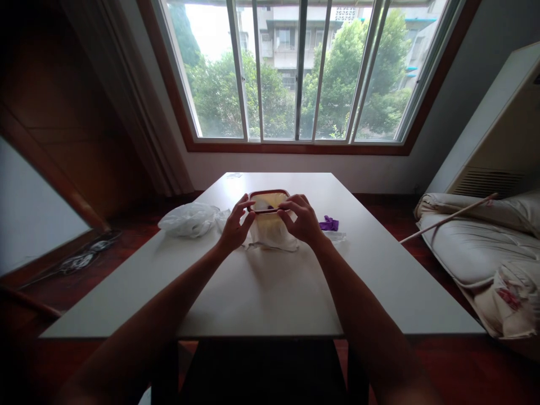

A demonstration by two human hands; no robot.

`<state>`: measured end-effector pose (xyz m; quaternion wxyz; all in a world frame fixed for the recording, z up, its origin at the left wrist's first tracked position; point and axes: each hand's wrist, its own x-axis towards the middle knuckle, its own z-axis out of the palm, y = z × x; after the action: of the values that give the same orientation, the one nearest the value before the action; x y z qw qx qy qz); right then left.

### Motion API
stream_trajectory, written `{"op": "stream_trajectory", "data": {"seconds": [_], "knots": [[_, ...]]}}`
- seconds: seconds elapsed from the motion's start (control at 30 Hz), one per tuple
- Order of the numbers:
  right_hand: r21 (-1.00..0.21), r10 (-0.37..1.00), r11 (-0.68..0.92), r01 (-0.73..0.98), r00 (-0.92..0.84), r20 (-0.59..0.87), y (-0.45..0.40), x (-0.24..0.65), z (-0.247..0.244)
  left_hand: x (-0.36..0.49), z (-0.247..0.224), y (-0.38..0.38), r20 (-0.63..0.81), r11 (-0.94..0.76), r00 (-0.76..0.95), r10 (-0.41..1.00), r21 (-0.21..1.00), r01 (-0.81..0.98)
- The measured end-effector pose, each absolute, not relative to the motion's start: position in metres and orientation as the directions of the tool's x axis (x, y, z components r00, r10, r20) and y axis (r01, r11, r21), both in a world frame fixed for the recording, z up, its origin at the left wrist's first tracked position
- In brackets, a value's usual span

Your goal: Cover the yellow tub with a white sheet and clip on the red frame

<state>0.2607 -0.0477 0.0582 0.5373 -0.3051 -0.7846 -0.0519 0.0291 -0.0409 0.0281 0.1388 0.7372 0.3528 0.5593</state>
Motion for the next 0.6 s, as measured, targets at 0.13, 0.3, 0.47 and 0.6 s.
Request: {"op": "stream_trajectory", "data": {"seconds": [0.13, 0.3, 0.47, 0.6], "knots": [[-0.314, 0.454, 0.794, 0.521, -0.164, 0.876, -0.046, 0.264, 0.056, 0.028, 0.028, -0.042, 0.72, -0.711, 0.135, 0.681, 0.606, 0.357], [-0.378, 0.535, 0.78, 0.499, -0.218, 0.816, -0.042, 0.269, 0.053, 0.025, 0.027, -0.042, 0.706, -0.707, 0.16, 0.69, 0.609, 0.36], [-0.328, 0.451, 0.827, 0.456, -0.192, 0.872, -0.051, 0.269, 0.059, 0.025, 0.025, -0.037, 0.74, -0.739, 0.128, 0.661, 0.61, 0.286], [-0.306, 0.442, 0.818, 0.487, -0.191, 0.877, -0.058, 0.27, 0.064, 0.025, 0.027, -0.035, 0.772, -0.771, 0.12, 0.624, 0.585, 0.251]]}}
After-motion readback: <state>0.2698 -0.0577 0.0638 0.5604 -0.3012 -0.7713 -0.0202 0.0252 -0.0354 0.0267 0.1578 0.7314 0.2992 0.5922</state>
